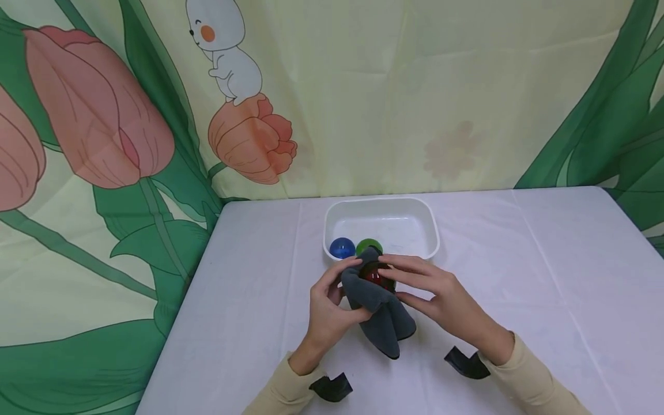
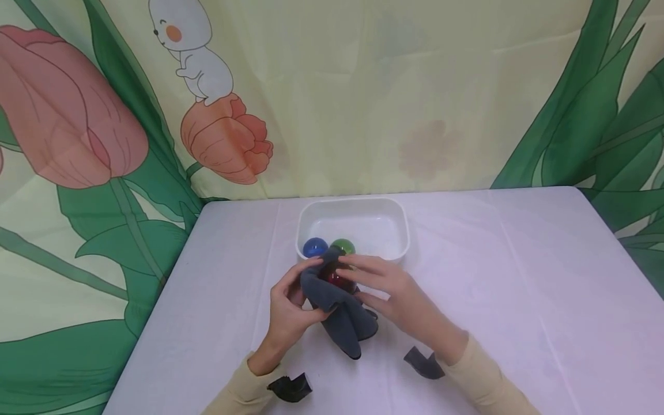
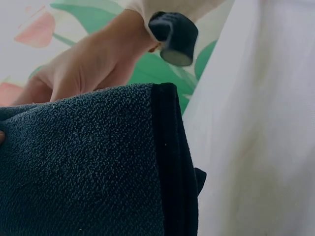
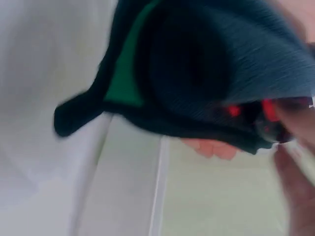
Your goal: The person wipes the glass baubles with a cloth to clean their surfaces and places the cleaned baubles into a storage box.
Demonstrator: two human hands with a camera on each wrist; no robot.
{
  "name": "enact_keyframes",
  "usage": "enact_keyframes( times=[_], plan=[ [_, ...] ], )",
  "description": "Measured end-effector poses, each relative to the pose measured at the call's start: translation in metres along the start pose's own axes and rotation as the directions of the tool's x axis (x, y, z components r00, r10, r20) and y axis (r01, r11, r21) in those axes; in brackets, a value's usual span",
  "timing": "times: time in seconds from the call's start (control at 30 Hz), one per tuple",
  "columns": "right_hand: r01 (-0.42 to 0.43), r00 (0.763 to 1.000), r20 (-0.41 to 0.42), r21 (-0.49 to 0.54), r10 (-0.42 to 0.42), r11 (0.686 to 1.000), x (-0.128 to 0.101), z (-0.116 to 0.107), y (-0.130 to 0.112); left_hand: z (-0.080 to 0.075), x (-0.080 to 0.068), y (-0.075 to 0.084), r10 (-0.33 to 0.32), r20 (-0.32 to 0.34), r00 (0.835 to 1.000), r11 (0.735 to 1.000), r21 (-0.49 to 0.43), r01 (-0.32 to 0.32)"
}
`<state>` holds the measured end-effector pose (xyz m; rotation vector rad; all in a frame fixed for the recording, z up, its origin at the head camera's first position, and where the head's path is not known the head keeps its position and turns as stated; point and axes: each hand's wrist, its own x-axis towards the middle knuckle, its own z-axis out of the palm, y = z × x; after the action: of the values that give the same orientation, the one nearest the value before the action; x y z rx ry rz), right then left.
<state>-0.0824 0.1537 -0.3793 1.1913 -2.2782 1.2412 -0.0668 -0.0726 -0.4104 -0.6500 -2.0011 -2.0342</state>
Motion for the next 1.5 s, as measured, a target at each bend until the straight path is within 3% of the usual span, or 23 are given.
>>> enact_keyframes(
  times=[0.13,0.23,0.63,0.87,1.1,1.37,1.5],
  plan=[
    [0.204,0.977,-0.037,-0.079,-0.208,0.976,0.002,0.002,0.002,0.0,0.0,-0.001,0.015,0.003,1.0,1.0,-0.005,-0.015],
    [0.232,0.97,-0.05,-0.087,-0.237,0.969,0.002,0.003,0.003,0.0,0.0,-0.001,0.024,0.007,1.0,1.0,-0.001,-0.024],
    [0.181,0.982,-0.043,-0.109,-0.186,0.977,0.001,0.003,0.0,0.0,-0.001,-0.001,0.04,0.01,0.999,0.999,0.006,-0.04],
    [0.019,0.999,-0.043,-0.051,-0.021,0.999,-0.002,0.003,-0.005,0.0,-0.001,0.0,0.049,0.008,0.999,0.999,0.005,-0.049],
    [-0.079,0.994,-0.07,0.081,0.084,0.994,-0.002,0.004,-0.008,0.001,0.0,0.002,0.056,0.008,0.998,0.998,-0.009,-0.056],
    [-0.056,0.998,-0.039,-0.025,0.055,0.998,0.0,0.001,-0.009,0.002,0.0,0.003,0.022,-0.026,0.999,1.0,-0.012,-0.022],
    [0.069,0.998,-0.009,-0.073,-0.07,0.995,0.001,-0.001,-0.009,0.002,0.0,0.002,0.028,-0.022,0.999,0.999,-0.03,-0.029]
  ],
)
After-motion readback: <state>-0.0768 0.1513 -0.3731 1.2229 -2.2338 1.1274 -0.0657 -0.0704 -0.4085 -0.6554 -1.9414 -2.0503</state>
